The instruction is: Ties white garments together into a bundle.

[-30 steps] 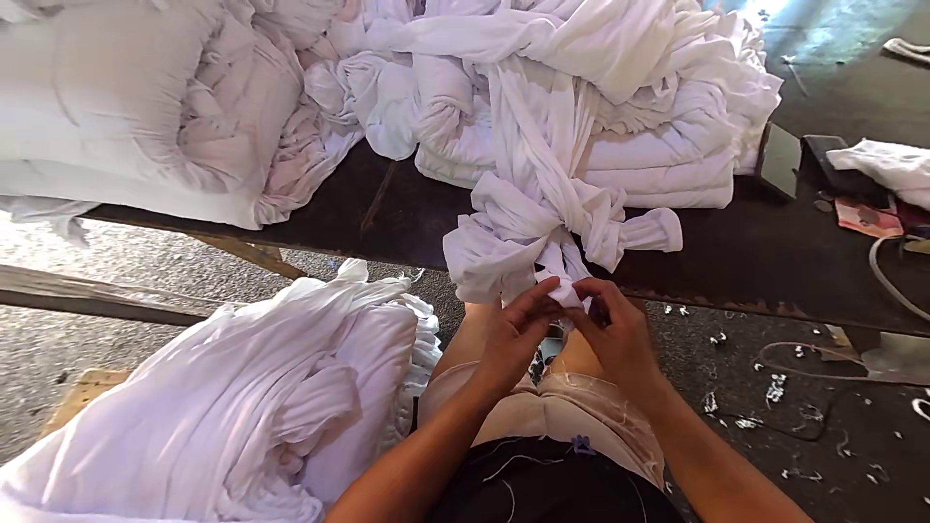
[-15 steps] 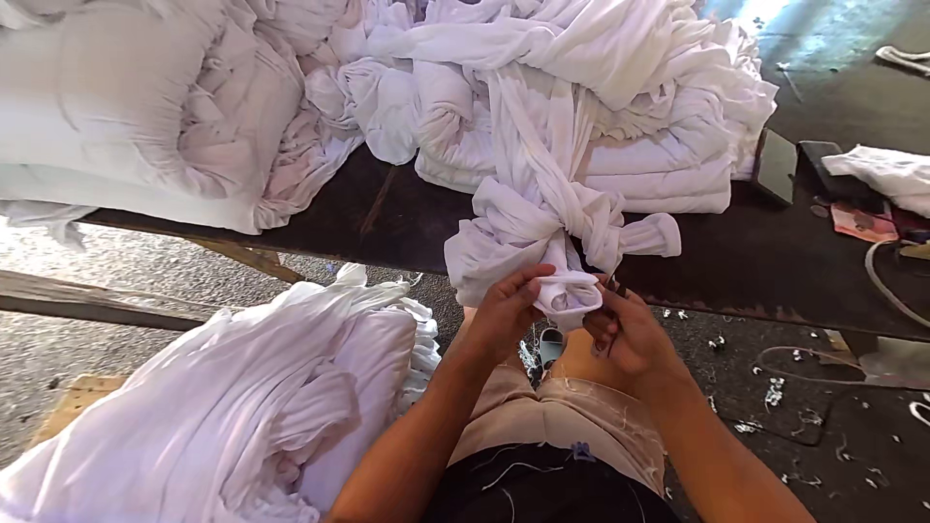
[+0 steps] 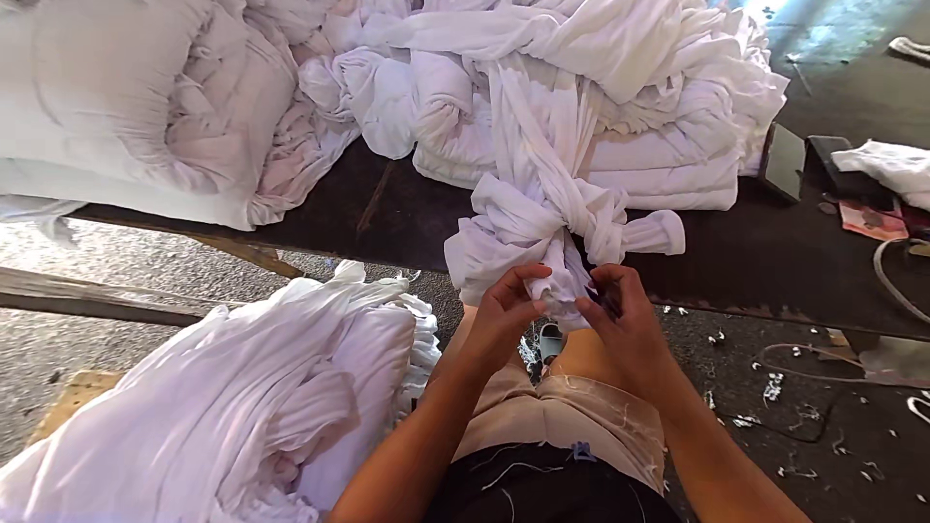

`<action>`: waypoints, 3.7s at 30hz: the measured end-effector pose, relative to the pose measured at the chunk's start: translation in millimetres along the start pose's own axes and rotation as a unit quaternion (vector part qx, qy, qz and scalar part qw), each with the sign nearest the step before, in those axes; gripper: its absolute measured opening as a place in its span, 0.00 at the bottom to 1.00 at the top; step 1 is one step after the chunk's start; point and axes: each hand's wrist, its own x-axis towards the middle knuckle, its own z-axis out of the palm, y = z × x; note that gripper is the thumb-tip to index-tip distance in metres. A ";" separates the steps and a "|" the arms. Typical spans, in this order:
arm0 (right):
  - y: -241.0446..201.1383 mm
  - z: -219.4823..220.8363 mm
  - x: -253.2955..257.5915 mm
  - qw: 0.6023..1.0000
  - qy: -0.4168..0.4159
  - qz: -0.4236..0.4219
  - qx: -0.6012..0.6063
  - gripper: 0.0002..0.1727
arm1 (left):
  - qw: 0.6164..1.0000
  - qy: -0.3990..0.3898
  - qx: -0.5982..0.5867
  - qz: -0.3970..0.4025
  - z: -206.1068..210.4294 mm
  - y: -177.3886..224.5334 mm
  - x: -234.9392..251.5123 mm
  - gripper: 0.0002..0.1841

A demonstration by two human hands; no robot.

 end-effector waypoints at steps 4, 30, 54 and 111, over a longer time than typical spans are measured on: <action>-4.1 2.3 -5.1 0.983 0.026 -0.136 -0.118 0.19 | 0.999 -0.015 0.029 0.019 2.8 -0.3 -2.5 0.19; 5.4 1.7 -2.7 0.956 0.046 -0.227 -0.178 0.14 | 0.999 -0.025 0.027 0.021 -0.9 1.3 -7.9 0.16; 23.3 -21.4 -9.3 0.988 0.132 -0.076 0.011 0.18 | 0.818 -0.052 0.557 -0.134 -61.3 22.4 -14.6 0.20; -22.9 16.0 -32.7 0.939 0.051 -0.257 -0.224 0.14 | 0.997 -0.005 0.057 0.058 5.2 5.4 -45.7 0.15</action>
